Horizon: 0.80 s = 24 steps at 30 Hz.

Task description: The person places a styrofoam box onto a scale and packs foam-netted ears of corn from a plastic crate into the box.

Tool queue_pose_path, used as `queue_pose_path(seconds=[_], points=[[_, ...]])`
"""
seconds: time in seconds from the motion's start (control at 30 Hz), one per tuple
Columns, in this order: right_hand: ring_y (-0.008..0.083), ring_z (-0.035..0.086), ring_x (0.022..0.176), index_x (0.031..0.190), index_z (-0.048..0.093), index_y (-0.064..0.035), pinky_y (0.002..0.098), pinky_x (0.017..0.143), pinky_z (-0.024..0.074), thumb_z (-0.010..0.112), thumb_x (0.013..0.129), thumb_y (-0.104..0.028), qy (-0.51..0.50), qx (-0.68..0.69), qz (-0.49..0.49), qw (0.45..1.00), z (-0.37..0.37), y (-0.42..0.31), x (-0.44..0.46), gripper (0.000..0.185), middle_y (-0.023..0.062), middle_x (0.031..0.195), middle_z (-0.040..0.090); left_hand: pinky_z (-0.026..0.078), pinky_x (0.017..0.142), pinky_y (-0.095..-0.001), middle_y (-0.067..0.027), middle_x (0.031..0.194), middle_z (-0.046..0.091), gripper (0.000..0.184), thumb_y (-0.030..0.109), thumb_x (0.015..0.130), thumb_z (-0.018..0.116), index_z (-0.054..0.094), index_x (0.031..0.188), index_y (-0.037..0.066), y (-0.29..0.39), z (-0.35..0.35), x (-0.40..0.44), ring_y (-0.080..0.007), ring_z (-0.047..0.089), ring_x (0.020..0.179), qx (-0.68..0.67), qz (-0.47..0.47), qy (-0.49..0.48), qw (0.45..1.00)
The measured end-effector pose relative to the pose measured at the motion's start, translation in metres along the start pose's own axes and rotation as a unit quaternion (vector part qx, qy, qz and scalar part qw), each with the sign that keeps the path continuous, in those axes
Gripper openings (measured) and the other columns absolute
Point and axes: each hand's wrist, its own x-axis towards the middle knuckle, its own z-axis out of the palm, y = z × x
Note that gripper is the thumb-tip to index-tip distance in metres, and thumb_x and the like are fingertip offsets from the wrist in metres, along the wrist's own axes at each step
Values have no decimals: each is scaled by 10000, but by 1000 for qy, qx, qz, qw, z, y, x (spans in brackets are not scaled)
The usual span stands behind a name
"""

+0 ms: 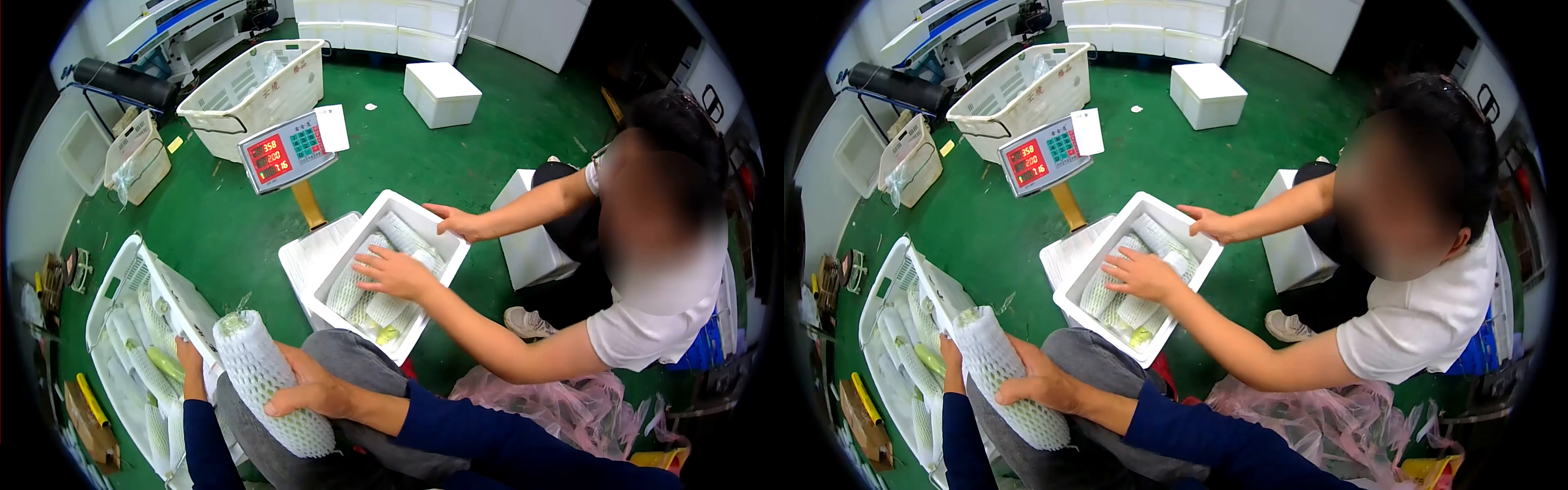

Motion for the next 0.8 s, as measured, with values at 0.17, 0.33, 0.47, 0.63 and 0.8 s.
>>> queue_pose_path(seconds=[0.17, 0.33, 0.47, 0.63, 0.8], points=[[179, 543, 1188, 1495, 349, 11, 322, 1035, 407, 750, 716, -130, 12, 3, -6, 1000, -2, 7, 0, 888, 88, 1297, 571, 498, 911, -456, -266, 1116, 686, 538, 414, 927, 587, 561, 1236, -26, -1, 4, -1, -419, 660, 1063, -45, 16, -22, 999], [212, 601, 1136, 1443, 423, 10, 345, 1002, 452, 741, 711, -99, 12, 13, 11, 1000, 1, 7, -2, 805, 123, 1233, 626, 489, 909, -475, -291, 1100, 678, 481, 368, 926, 580, 558, 1207, -22, -2, 8, -8, -456, 643, 1063, 28, 4, 40, 999], [221, 615, 1109, 1414, 442, 23, 353, 982, 461, 723, 700, -93, 13, 12, 15, 1000, 0, 8, -2, 777, 128, 1200, 641, 486, 893, -490, -311, 1096, 672, 532, 417, 922, 598, 552, 1196, -36, 32, -3, -21, -471, 640, 1060, 3, -33, 35, 999], [213, 605, 1111, 1419, 436, 29, 347, 985, 455, 731, 712, -106, 17, 1, 15, 1000, 4, 3, -4, 777, 124, 1203, 632, 488, 894, -480, -300, 1097, 677, 584, 439, 905, 632, 547, 1248, -26, 26, 2, -15, -460, 647, 1052, -12, -38, 53, 998], [181, 548, 1194, 1484, 366, 24, 332, 1045, 413, 741, 751, -118, -7, -28, 29, 999, 1, 0, -4, 835, 105, 1313, 573, 489, 932, -444, -288, 1171, 664, 647, 435, 901, 638, 501, 1360, 0, 26, 2, -14, -426, 642, 1093, -58, -49, 77, 994]])
